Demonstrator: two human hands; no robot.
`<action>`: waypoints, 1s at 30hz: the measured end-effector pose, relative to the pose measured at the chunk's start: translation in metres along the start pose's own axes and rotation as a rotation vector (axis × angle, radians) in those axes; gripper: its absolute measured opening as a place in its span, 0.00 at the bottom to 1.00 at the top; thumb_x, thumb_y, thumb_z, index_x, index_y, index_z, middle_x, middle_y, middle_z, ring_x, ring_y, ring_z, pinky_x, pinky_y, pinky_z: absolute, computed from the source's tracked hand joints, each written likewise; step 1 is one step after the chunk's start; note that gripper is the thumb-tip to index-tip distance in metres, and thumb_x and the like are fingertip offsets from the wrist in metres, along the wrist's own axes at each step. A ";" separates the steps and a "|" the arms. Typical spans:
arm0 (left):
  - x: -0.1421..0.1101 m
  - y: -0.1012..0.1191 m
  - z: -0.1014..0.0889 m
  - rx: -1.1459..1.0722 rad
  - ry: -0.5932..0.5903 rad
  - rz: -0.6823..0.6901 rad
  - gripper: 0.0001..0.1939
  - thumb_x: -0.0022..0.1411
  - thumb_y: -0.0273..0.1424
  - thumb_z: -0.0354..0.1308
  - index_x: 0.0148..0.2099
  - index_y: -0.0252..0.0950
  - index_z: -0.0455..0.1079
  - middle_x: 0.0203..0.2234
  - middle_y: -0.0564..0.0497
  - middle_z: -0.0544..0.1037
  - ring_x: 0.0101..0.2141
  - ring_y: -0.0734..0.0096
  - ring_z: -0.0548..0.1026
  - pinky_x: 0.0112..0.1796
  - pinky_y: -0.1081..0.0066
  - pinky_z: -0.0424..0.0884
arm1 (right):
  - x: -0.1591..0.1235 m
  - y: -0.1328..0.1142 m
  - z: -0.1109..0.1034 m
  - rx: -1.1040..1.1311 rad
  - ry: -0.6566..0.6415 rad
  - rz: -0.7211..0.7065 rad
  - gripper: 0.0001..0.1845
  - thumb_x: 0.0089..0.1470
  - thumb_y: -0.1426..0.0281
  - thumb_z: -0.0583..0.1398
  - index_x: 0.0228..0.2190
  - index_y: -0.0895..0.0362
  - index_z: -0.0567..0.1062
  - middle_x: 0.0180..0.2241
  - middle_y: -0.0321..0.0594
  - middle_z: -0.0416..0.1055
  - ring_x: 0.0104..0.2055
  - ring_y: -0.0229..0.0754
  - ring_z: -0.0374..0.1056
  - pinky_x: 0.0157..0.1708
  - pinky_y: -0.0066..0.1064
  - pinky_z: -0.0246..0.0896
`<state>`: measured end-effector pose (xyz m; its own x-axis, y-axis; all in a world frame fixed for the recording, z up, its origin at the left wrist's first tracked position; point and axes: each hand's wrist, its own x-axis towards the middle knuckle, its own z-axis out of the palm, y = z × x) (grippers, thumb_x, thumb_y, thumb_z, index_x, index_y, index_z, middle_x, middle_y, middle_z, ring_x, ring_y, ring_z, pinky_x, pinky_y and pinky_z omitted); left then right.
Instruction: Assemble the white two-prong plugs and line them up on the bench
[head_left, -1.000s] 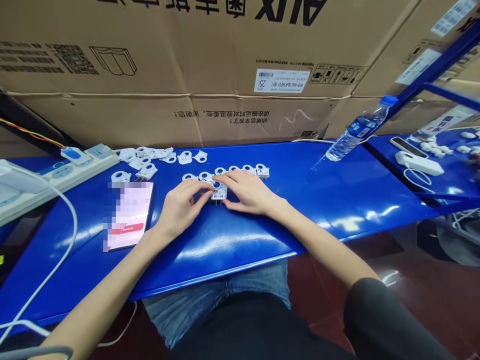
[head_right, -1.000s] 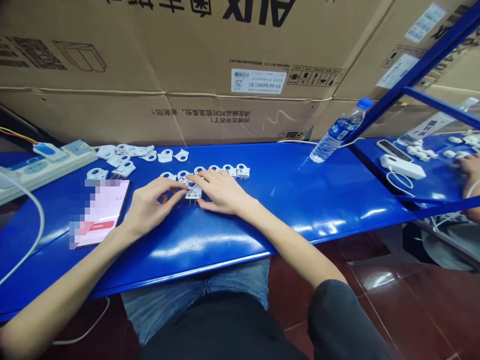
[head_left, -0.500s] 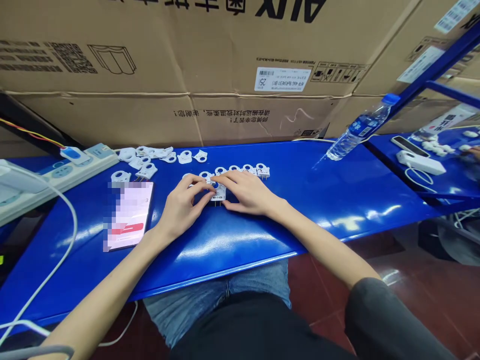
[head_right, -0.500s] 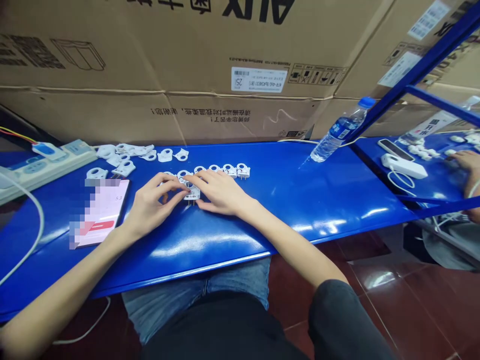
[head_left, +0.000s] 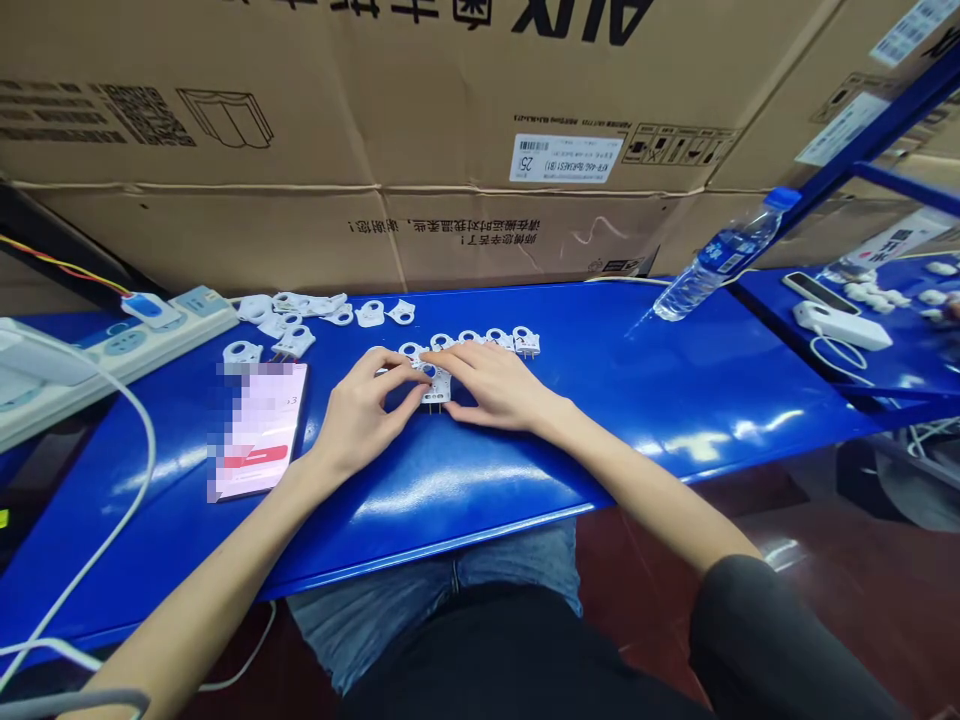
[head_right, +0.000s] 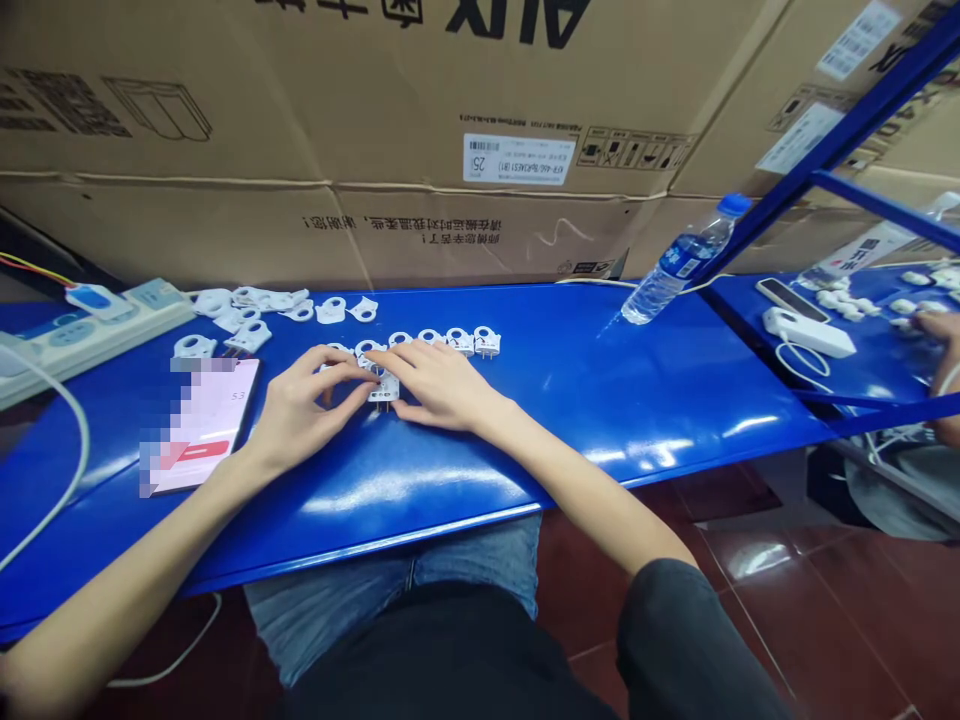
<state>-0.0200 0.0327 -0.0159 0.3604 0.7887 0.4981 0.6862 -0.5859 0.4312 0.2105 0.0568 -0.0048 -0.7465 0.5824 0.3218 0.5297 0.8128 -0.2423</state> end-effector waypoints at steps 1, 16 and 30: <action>0.000 0.002 -0.001 0.003 0.004 0.000 0.09 0.71 0.35 0.57 0.44 0.41 0.77 0.41 0.50 0.76 0.38 0.69 0.74 0.37 0.68 0.72 | 0.000 0.000 -0.001 0.002 0.001 0.004 0.30 0.64 0.68 0.59 0.64 0.59 0.62 0.59 0.52 0.70 0.60 0.54 0.65 0.58 0.46 0.62; -0.004 0.003 -0.003 0.198 -0.108 0.223 0.08 0.70 0.34 0.56 0.47 0.39 0.74 0.41 0.47 0.78 0.41 0.64 0.76 0.37 0.68 0.73 | 0.000 -0.001 -0.001 0.010 -0.010 0.019 0.30 0.64 0.68 0.58 0.65 0.59 0.62 0.60 0.51 0.69 0.61 0.53 0.65 0.59 0.45 0.62; -0.029 -0.020 -0.047 0.438 0.042 0.009 0.08 0.70 0.37 0.55 0.44 0.40 0.73 0.36 0.48 0.76 0.39 0.61 0.75 0.35 0.65 0.70 | -0.002 -0.006 -0.011 -0.019 -0.044 0.042 0.28 0.68 0.65 0.57 0.66 0.60 0.61 0.59 0.53 0.69 0.57 0.52 0.68 0.55 0.44 0.67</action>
<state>-0.0740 0.0128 -0.0033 0.3472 0.7704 0.5347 0.8897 -0.4509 0.0719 0.2127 0.0508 0.0059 -0.7402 0.6156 0.2705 0.5683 0.7878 -0.2377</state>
